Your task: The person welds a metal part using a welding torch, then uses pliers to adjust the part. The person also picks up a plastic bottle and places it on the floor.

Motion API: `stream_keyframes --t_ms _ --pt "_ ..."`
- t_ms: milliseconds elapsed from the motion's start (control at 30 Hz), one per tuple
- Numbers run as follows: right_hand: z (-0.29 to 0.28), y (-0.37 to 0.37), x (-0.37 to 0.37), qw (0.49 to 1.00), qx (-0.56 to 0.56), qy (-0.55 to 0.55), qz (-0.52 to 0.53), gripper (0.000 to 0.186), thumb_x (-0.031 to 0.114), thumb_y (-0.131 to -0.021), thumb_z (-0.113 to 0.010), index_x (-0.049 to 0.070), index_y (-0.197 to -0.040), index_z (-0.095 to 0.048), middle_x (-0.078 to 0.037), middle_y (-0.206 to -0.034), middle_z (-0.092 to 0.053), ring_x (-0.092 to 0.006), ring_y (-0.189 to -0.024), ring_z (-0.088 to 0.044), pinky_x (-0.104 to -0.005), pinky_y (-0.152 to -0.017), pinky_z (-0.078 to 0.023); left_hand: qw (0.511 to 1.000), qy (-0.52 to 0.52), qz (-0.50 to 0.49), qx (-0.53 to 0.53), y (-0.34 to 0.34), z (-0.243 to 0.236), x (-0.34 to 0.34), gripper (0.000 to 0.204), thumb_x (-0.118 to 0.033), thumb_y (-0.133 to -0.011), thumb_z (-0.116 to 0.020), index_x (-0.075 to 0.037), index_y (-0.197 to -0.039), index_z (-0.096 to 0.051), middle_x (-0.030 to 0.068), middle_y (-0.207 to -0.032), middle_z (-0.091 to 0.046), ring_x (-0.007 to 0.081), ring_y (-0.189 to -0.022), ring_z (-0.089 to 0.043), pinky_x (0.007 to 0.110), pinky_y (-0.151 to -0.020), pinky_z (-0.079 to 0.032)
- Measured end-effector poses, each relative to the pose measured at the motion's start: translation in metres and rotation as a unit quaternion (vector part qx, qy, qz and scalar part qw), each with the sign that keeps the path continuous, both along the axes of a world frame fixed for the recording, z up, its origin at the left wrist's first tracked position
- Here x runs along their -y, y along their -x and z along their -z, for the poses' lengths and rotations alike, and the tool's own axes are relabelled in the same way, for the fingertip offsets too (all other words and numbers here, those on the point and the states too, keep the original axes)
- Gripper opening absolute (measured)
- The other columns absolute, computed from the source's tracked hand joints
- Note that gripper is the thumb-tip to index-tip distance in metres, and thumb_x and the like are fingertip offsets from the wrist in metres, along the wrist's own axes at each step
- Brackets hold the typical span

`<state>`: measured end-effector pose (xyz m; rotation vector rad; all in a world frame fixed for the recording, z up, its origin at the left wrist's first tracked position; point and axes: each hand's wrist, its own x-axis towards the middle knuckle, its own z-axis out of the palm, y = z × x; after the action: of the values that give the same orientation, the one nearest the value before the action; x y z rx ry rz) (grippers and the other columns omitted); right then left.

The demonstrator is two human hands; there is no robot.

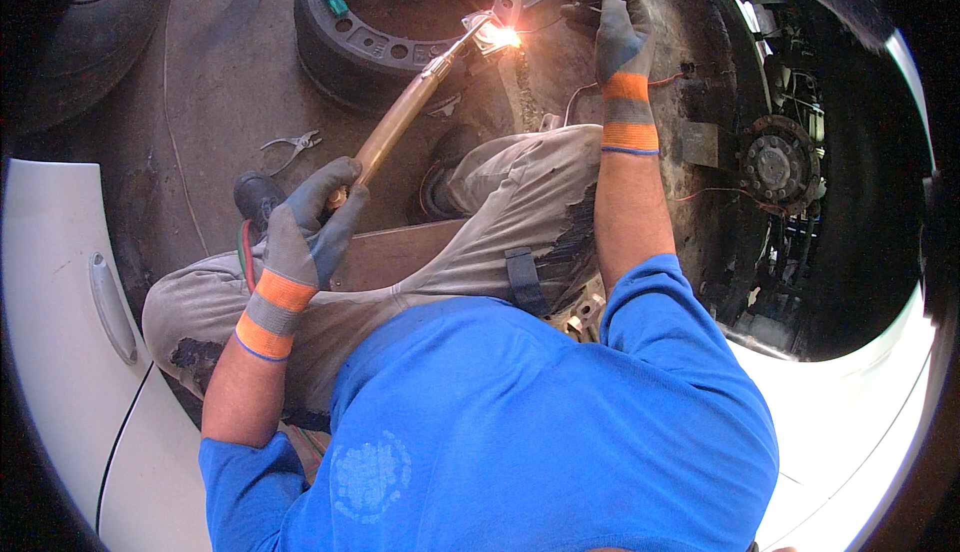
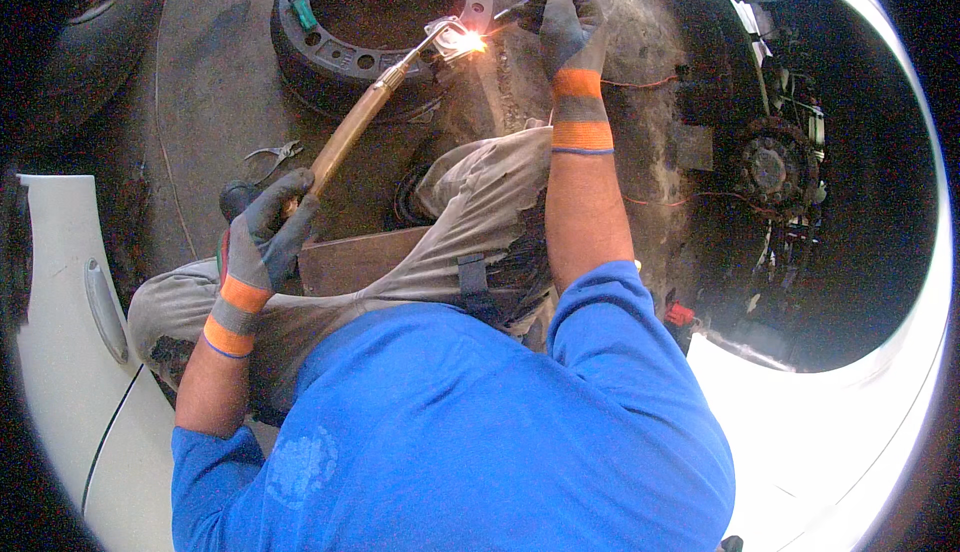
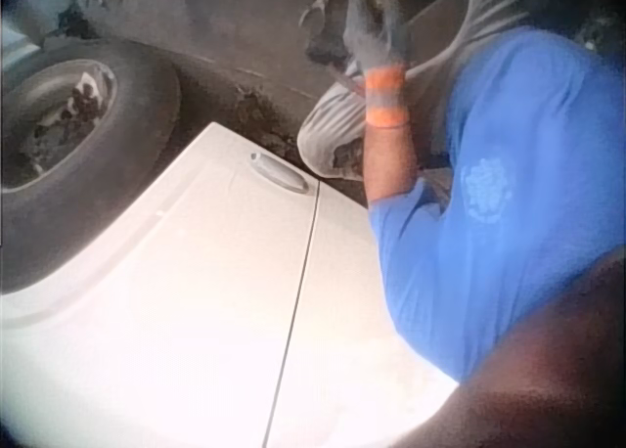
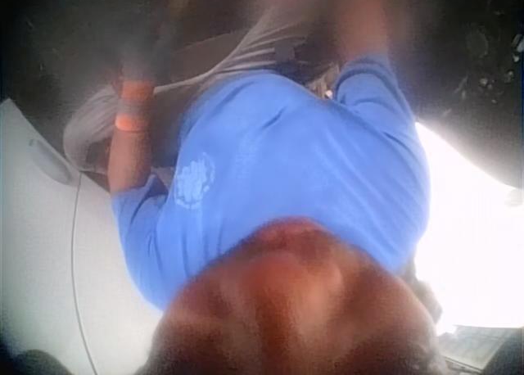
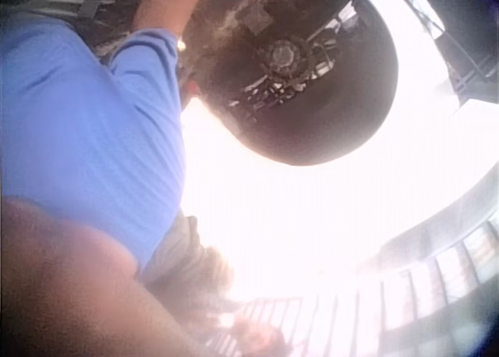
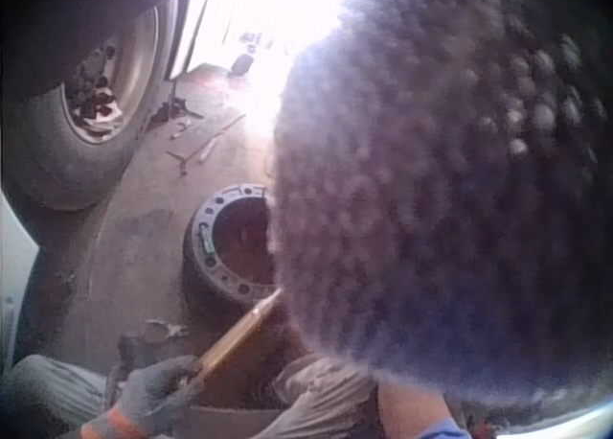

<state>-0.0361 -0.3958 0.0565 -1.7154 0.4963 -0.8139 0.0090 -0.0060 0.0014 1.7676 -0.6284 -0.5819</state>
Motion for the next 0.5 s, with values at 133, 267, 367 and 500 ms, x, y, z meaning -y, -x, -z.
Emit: stream_keyframes --t_ms 133,267,367,500 --pt "-0.0022 -0.0013 -0.002 1.0 -0.008 -0.012 0.003 0.025 0.02 -0.096 -0.048 0.0 -0.1 -0.062 -0.013 -0.091 -0.069 -0.0204 -0.073 -0.068 -0.0324 -0.064 -0.057 1.0 0.001 0.002 -0.001 0.0003 -0.0025 0.0003 0.028 -0.014 -0.089 -0.067 0.0 -0.113 -0.063 0.0131 -0.112 -0.066 0.0164 -0.101 -0.063 0.028 -0.09 -0.049" --pt "-0.0016 -0.0019 -0.001 1.0 -0.021 0.004 0.003 0.026 0.016 -0.096 -0.043 -0.003 -0.101 -0.06 -0.016 -0.094 -0.068 -0.0235 -0.075 -0.069 -0.0328 -0.067 -0.058 1.0 -0.004 0.003 0.008 0.0001 -0.0014 0.0003 0.028 -0.014 -0.089 -0.067 0.0 -0.113 -0.063 0.0128 -0.112 -0.066 0.0162 -0.101 -0.063 0.028 -0.09 -0.049" --pt "-0.0014 -0.0004 -0.0012 1.0 -0.003 -0.003 -0.005 0.026 0.022 -0.096 -0.049 0.001 -0.102 -0.062 -0.012 -0.091 -0.069 -0.0196 -0.073 -0.068 -0.0317 -0.064 -0.056 1.0 -0.002 0.003 0.015 -0.0001 -0.0006 0.0004 0.027 -0.014 -0.089 -0.066 0.0 -0.113 -0.063 0.0127 -0.112 -0.066 0.0162 -0.101 -0.063 0.028 -0.089 -0.049" --pt "0.003 0.0011 0.004 1.0 0.017 0.017 -0.012 0.027 0.026 -0.096 -0.053 0.002 -0.101 -0.064 -0.011 -0.09 -0.07 -0.0181 -0.073 -0.067 -0.0314 -0.062 -0.056 1.0 -0.001 0.004 0.016 -0.0002 0.0038 -0.0002 0.027 -0.014 -0.089 -0.066 0.0 -0.112 -0.063 0.0128 -0.112 -0.066 0.0163 -0.1 -0.063 0.028 -0.089 -0.049"
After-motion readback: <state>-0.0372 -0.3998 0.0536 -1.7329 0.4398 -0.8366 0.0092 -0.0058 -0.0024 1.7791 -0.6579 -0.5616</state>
